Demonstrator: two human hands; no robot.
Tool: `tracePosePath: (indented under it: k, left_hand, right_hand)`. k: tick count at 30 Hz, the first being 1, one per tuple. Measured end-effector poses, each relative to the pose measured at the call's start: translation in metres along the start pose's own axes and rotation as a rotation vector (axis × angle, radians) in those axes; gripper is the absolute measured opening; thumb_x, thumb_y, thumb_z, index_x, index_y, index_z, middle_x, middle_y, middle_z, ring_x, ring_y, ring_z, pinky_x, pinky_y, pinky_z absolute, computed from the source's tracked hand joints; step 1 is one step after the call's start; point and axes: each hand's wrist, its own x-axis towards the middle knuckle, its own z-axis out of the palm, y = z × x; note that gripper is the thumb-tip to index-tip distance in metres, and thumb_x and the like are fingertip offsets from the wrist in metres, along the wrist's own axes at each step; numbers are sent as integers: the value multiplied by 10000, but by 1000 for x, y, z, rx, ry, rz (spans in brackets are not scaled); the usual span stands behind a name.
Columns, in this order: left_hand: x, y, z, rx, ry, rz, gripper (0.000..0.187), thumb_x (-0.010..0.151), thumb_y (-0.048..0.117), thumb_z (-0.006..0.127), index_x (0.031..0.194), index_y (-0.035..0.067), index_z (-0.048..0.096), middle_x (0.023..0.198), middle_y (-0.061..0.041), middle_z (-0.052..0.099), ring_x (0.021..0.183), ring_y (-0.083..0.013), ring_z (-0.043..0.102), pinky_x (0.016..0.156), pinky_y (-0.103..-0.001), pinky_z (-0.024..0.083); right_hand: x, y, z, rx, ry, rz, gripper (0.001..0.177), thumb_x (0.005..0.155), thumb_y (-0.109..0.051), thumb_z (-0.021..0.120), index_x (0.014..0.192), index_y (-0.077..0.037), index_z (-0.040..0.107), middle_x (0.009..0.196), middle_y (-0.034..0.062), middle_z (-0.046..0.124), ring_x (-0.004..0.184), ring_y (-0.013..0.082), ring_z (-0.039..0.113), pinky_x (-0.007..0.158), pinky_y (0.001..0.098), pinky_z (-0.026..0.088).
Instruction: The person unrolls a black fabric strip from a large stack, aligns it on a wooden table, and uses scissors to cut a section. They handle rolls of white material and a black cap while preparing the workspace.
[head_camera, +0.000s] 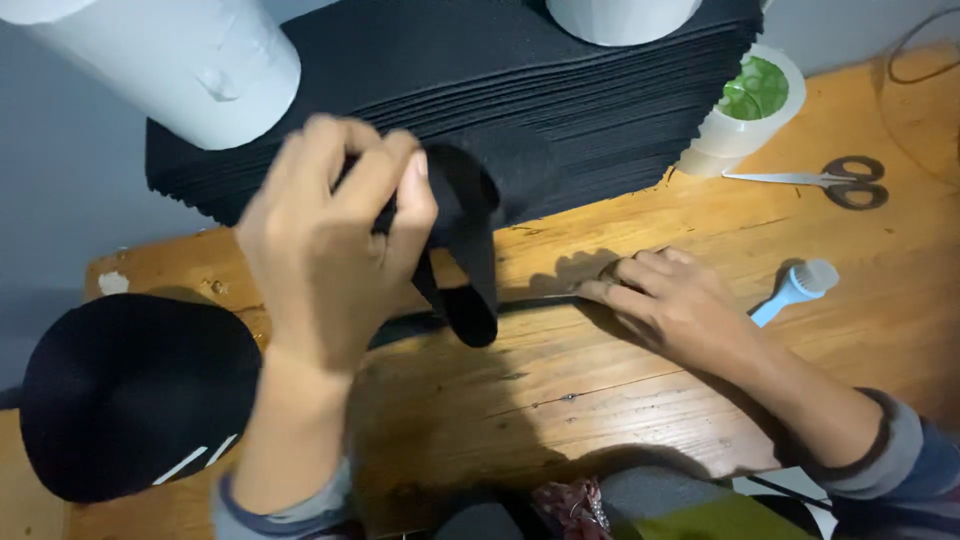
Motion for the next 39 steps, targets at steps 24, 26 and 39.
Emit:
tracePosePath:
  k: [24,26,39]
  left_hand:
    - [-50,23,158,48,12,91,192,799,182,637,615,192,585,689,37,484,568,-160,547,431,-269,424]
    - [-57,23,167,0,21,76,194,789,183,625,605,201,568,689,37,482,572,-172,557,431,-286,441]
    - [-83,17,189,-168,-148,-28,194,822,265,646,654,176,607,683,9,495,625,-213,608,486,-325,503]
  right_hand:
    - [-13,17,28,267,124,204,124,903,-165,709,997,-97,664,1015,116,627,930,361,654,776,463,521]
    - [-15,21,29,225,152,237,142,903,-206,752,986,-112,686,1035,103,641,947,350,657,808,447,511]
    - [-29,49,57,518,3,557,477,855,-51,713,1302,-113,558,1149,204,640,1088,461,648,921,541,515]
